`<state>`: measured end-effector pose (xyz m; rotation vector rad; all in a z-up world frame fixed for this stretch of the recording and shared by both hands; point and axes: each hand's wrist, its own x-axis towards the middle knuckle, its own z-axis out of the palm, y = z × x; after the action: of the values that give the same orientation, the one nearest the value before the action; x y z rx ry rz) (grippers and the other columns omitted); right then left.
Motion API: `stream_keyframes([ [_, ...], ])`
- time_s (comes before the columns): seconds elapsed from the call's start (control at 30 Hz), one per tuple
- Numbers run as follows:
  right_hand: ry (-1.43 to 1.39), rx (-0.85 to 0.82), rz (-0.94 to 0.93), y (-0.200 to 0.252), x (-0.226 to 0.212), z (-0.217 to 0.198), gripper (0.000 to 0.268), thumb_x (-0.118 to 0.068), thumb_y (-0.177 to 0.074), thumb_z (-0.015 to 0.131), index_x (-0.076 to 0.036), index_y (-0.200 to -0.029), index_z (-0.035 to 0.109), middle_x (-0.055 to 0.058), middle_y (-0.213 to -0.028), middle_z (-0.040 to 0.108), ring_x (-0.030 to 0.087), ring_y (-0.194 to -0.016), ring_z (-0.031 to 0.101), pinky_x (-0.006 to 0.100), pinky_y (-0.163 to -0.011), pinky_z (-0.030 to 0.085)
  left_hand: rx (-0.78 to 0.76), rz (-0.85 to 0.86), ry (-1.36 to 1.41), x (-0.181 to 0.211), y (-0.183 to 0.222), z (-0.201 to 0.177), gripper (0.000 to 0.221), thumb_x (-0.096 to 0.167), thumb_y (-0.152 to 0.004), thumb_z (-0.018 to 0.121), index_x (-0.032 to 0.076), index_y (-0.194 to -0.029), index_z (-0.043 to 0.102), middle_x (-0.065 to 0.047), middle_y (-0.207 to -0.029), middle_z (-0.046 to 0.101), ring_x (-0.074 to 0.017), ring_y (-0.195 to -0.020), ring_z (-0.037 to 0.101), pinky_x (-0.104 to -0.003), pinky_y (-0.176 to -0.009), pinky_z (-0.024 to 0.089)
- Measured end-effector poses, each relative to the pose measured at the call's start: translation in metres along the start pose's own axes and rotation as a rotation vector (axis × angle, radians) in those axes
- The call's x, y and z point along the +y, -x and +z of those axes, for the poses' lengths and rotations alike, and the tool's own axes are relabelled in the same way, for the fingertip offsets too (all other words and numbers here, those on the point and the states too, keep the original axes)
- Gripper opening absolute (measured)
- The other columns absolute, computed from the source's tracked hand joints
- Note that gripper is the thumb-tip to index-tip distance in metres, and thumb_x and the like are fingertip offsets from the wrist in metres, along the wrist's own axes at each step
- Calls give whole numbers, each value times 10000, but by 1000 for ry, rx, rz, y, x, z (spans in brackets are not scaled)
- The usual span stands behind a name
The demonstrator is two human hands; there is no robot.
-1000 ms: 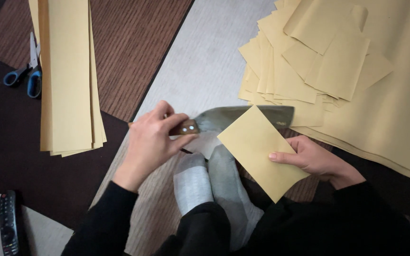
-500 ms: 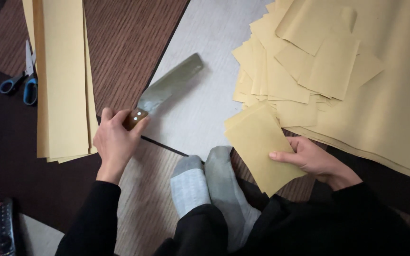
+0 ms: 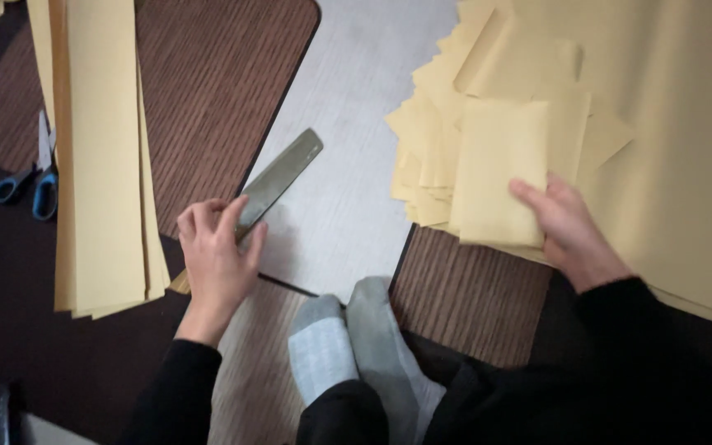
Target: Folding long strips of paper and cutting them into smaller rectangular sheets using a large knife
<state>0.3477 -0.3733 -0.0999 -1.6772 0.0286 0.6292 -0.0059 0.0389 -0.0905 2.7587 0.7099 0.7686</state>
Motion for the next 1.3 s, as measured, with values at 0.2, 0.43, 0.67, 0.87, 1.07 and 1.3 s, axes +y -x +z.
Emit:
stream_keyframes([
  [0.2, 116, 254, -157, -67, -18, -33, 790, -369, -1172, 844, -31, -1696, 358, 146, -1352, 644, 293, -1181, 763, 412, -763, 738, -4, 90, 73, 33, -17, -18, 526, 335, -934, 904, 165, -1416, 779, -96, -1313, 615, -418, -1409, 547, -498, -1095, 497],
  [0.43, 261, 207, -306, -6, -35, 38, 671, -153, -1140, 755, 65, -1662, 395, 229, -1404, 610, 258, -1186, 661, 277, -800, 579, -26, 38, 54, 2, -20, -20, 518, 369, -948, 899, 165, -1410, 785, -116, -1391, 624, -443, -1494, 511, -547, -1134, 491],
  [0.67, 115, -173, -301, 34, -17, 142, 599, -114, -1139, 729, 7, -1654, 450, 244, -1302, 759, 282, -1040, 792, 298, -804, 625, -196, -159, -143, -98, -21, -29, 581, 413, -969, 874, 163, -1479, 755, -199, -1517, 642, -504, -1593, 457, -639, -1196, 498],
  [0.87, 147, -368, -199, 48, -13, 194, 626, -220, -1089, 778, -53, -1634, 519, 242, -1311, 802, 309, -1034, 838, 371, -825, 672, -413, -484, -288, -184, 9, -29, 927, 621, -954, 792, 109, -1688, 553, -303, -1694, 513, -562, -1645, 356, -716, -1239, 446],
  [1.07, 213, -350, -147, 47, -9, 197, 537, -203, -1130, 724, -3, -1600, 559, 266, -1320, 796, 330, -1051, 828, 404, -857, 670, -506, -613, -236, -190, 17, -46, 1071, 759, -984, 654, 53, -1753, 421, -349, -1794, 373, -609, -1663, 294, -802, -1193, 441],
  [1.3, 254, -342, -58, 58, -13, 200, 462, -198, -1147, 687, -5, -1560, 612, 228, -1341, 799, 287, -1072, 821, 369, -878, 664, -541, -362, -351, -230, 15, -34, 374, 350, -1052, 525, 88, -1155, 770, -236, -1158, 756, -533, -1102, 778, -680, -858, 647],
])
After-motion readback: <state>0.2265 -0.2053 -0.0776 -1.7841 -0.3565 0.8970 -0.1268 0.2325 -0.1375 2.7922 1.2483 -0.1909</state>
